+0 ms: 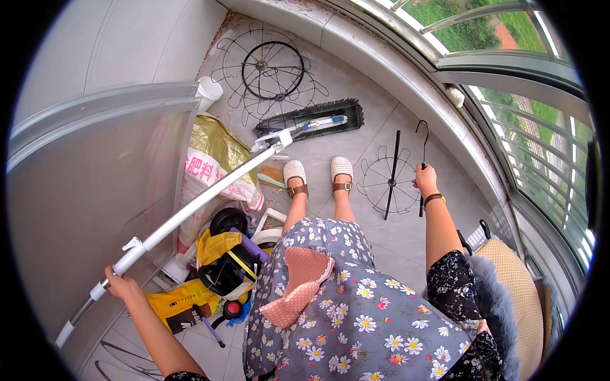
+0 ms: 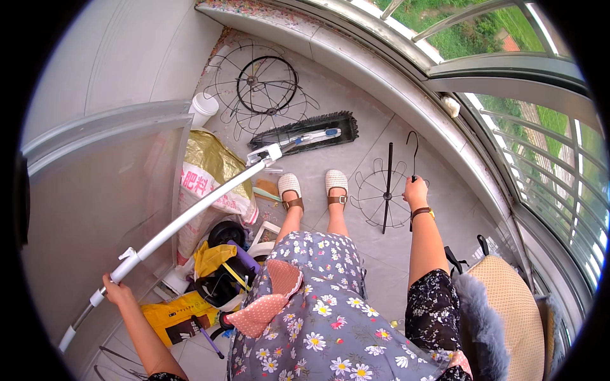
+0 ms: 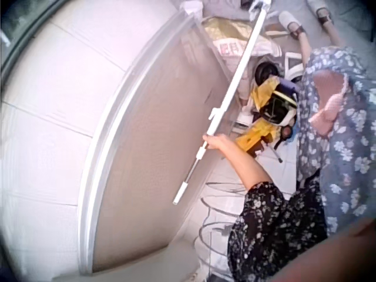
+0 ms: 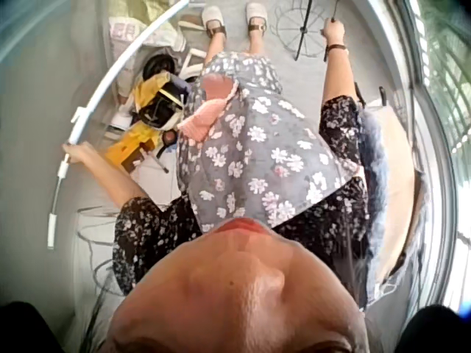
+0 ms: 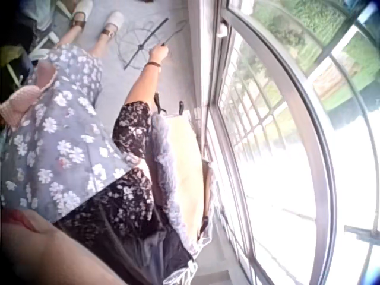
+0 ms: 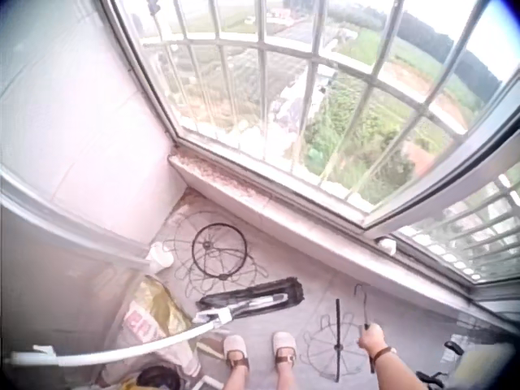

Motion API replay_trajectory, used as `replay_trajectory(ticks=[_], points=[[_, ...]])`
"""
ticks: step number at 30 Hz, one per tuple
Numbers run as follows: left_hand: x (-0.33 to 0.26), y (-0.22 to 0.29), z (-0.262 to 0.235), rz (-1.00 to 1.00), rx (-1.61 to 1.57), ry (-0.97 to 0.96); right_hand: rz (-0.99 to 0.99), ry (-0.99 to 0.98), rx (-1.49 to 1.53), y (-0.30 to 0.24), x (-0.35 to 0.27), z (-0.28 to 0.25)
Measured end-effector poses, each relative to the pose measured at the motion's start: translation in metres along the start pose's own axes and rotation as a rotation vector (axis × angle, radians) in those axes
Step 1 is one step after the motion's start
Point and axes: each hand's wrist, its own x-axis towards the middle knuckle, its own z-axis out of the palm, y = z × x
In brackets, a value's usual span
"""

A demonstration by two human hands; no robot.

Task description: The person assembles a circular wire fan guard by inserting the metal spokes into a central hub, then picks up a mop to move items aside.

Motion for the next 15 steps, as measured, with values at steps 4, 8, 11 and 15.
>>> replay_trajectory(ticks=[4,8,11,15], points=[[-0.014,-0.023,-0.012,-0.077,0.101,-0.072,-0.034,0.010,0.060,0.001,0.058,0.048],[-0.012,-0.052,-0.033,-0.108,0.118,-0.204,-0.293,0.168,-0.145,0.017,0.123,0.089],[-0.011,-0.077,-0.034,-0.108,0.148,-0.234,-0.181,0.076,-0.031,0.014,0.146,0.111],[-0.019,-0.108,-0.026,-0.107,0.209,-0.177,-0.127,-0.093,0.157,0.009,0.156,0.132]])
